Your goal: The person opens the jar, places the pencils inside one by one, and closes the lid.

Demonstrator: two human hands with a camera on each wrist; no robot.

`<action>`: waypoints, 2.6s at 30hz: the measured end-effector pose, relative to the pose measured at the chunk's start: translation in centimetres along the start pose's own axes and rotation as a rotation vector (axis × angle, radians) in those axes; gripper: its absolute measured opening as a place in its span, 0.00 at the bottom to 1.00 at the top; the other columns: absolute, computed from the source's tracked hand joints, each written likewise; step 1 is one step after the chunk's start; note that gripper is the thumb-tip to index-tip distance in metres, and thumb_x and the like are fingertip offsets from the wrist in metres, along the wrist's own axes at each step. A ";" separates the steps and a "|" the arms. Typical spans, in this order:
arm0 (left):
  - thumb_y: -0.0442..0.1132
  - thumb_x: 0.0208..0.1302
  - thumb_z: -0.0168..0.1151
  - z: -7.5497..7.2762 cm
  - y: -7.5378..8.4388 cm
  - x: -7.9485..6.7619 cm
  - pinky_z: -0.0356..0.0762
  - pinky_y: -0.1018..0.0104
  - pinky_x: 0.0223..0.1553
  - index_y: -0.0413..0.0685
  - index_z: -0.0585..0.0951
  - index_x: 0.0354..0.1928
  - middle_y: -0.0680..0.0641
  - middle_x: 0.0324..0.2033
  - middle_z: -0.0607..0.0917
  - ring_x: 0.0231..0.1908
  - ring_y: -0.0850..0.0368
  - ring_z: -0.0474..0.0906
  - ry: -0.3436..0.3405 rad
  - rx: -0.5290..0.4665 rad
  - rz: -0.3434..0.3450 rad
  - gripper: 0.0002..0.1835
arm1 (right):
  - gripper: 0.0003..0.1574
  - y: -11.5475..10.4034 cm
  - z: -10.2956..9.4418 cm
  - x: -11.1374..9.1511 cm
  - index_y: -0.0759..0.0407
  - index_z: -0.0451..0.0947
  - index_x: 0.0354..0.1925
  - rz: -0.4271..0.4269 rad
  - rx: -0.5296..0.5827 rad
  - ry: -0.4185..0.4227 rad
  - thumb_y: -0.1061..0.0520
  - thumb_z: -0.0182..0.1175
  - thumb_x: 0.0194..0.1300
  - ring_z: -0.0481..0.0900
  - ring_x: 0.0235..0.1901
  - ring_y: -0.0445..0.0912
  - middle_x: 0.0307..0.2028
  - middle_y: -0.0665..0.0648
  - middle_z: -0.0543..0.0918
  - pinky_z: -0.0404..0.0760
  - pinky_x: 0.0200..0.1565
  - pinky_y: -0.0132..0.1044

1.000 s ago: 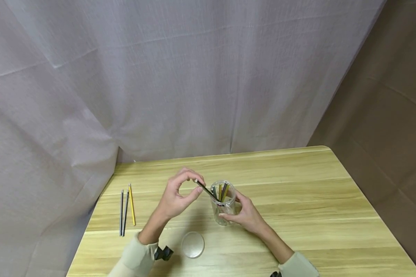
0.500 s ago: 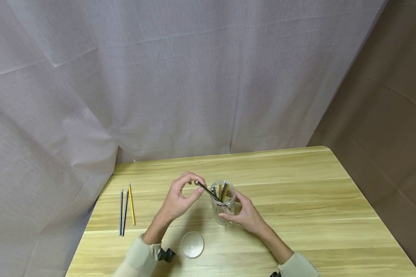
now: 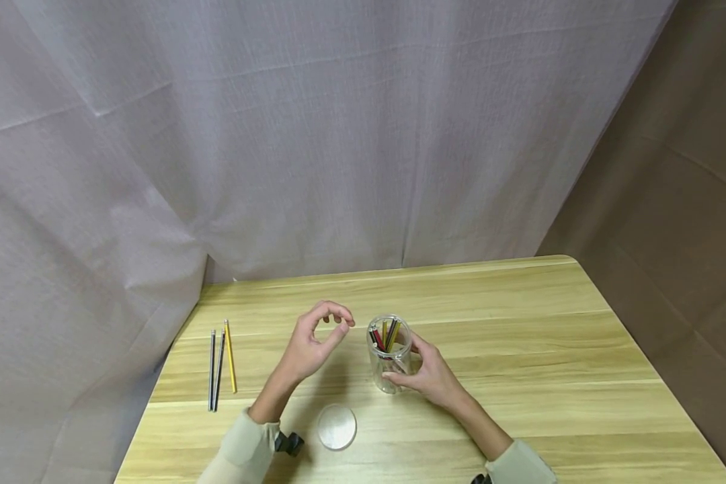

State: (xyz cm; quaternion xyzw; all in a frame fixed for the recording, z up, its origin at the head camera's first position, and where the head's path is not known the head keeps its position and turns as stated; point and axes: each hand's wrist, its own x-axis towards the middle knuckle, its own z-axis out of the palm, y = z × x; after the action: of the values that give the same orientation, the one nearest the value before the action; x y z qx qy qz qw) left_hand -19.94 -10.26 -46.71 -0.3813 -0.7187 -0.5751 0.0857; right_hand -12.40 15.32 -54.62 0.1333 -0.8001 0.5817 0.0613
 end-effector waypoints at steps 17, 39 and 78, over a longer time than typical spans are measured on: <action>0.23 0.69 0.66 -6.4 -3.1 -2.6 0.65 0.64 0.48 0.38 0.85 0.46 0.41 0.38 0.90 0.41 0.57 0.78 0.121 0.115 -0.139 0.08 | 0.59 0.0 0.1 0.1 0.64 0.66 0.77 0.019 -0.003 -0.003 0.52 0.83 0.55 0.77 0.66 0.54 0.63 0.57 0.84 0.68 0.70 0.59; 0.27 0.69 0.70 -17.9 -7.6 -13.3 0.78 0.60 0.44 0.47 0.90 0.48 0.51 0.42 0.91 0.44 0.60 0.79 0.029 0.532 -0.437 0.10 | 0.56 0.0 -0.2 -0.1 0.59 0.68 0.76 -0.001 0.007 -0.003 0.52 0.83 0.56 0.78 0.65 0.52 0.62 0.54 0.84 0.66 0.71 0.61; 0.26 0.57 0.79 -12.5 -9.4 -12.1 0.75 0.56 0.45 0.58 0.91 0.41 0.64 0.39 0.91 0.40 0.62 0.80 -0.208 0.612 -0.185 0.17 | 0.53 -0.3 -0.3 -0.2 0.58 0.72 0.74 0.024 0.005 -0.006 0.52 0.84 0.55 0.78 0.65 0.51 0.60 0.53 0.85 0.66 0.70 0.61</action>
State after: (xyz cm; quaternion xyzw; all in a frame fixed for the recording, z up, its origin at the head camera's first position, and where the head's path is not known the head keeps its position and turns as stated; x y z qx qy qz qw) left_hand -21.51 -27.26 -56.62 -0.3278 -0.8944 -0.2961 0.0699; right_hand -12.11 15.59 -54.30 0.1257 -0.8002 0.5842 0.0516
